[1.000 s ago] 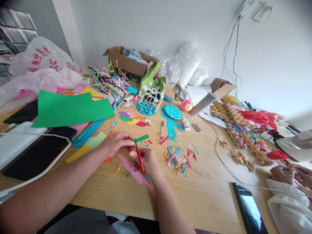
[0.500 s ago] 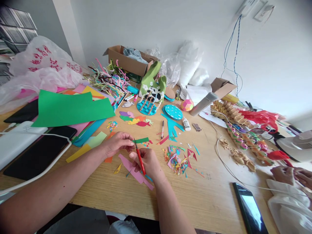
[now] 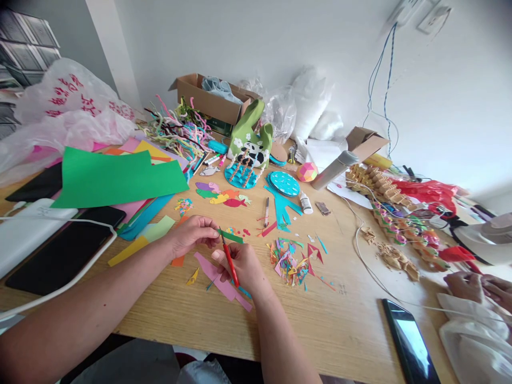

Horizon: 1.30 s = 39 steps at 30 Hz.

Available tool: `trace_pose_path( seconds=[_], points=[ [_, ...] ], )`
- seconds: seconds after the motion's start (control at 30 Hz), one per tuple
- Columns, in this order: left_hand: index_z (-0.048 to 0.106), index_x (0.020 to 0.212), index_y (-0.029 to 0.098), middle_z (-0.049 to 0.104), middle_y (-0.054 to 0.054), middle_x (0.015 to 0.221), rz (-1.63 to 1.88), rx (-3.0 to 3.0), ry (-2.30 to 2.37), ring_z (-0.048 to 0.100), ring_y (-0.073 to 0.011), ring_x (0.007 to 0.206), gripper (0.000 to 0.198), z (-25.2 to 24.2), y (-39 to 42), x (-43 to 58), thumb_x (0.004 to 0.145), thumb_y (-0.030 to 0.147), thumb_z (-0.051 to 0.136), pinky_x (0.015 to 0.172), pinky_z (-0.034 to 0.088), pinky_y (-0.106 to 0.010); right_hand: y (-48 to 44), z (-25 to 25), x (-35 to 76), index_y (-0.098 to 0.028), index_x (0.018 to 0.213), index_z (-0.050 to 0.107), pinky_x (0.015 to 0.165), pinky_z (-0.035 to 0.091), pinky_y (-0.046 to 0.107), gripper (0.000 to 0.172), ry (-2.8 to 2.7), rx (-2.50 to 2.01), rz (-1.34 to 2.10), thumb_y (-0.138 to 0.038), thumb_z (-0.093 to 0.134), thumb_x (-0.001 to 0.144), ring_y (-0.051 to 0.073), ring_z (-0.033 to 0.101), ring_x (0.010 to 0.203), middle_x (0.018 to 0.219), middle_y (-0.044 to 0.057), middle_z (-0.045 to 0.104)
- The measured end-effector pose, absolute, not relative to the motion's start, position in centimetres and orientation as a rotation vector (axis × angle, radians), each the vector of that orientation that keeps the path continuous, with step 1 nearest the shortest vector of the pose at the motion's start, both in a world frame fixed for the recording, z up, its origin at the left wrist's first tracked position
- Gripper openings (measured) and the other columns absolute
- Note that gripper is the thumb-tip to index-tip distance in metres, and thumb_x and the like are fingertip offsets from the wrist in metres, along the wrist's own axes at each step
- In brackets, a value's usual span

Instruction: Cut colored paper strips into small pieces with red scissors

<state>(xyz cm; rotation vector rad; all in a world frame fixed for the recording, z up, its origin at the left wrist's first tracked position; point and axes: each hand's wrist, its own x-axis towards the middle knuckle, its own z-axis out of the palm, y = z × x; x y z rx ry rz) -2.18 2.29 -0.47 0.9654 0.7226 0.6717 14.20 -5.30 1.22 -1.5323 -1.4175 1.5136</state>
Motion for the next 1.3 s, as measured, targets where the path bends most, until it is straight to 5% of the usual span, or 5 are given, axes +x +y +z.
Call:
trace_pose_path(
  seconds=[1.3],
  points=[
    [0.067,0.069,0.012,0.067,-0.003,0.067,0.646,0.961,0.663,0.057,-0.01,0.057,0.015,-0.48,2.13,-2.13,0.064,0.024,0.074,0.064,0.045,-0.027,-5.27,0.97,14.14,-0.015,0.07,0.056,0.035,0.041,0.02,0.045,-1.348,-1.465,1.493,-0.057,0.072,0.068,0.012,0.057,0.038,0.054,0.0,0.061]
  ],
)
